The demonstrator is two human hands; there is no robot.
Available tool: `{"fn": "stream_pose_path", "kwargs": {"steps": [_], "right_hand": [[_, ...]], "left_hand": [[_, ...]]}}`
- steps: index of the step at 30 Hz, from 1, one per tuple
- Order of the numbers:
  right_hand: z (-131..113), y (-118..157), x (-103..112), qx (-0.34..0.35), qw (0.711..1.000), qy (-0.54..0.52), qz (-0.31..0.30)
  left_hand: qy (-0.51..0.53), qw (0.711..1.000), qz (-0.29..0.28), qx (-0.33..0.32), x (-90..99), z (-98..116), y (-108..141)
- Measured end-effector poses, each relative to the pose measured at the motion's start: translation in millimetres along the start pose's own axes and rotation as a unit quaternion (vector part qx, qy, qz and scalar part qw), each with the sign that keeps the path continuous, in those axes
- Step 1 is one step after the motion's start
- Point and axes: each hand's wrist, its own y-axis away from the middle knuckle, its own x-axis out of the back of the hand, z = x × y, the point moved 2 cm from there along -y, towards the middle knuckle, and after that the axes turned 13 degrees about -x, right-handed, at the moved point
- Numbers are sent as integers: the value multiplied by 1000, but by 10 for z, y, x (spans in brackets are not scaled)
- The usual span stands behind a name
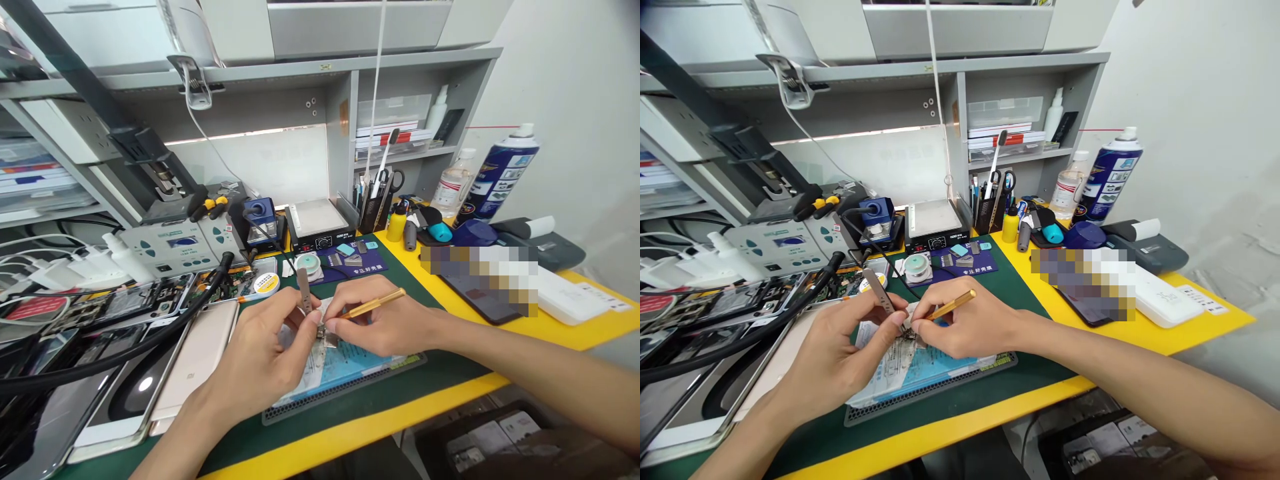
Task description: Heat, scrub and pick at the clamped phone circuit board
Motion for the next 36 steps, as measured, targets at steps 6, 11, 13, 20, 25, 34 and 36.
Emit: {"fn": "stream_pose_path", "kwargs": {"steps": [6,11,13,20,25,34,36], "right_hand": [[-5,1,12,-3,1000,4,0],[-4,-4,14,-14,1000,9,-7],[-9,-1,13,-12,1000,16,-3],[-28,-8,36,-25,999,24,-13],[-39,-12,47,-33,999,21,-16],[-21,-13,37,-64,997,27,-25],[-22,-9,39,-71,997,28,-30]], "left_hand": [[-3,1000,1,-4,2,4,-9],[-10,1000,2,-3,6,16,0],[-8,1000,0,-2,2,13,1],[5,1000,-6,6,-5,3,-8],[9,1000,-8,9,8,18,-4],[26,1000,-9,15,-11,3,-10],[27,999,-8,16,-9,7,-10]]}}
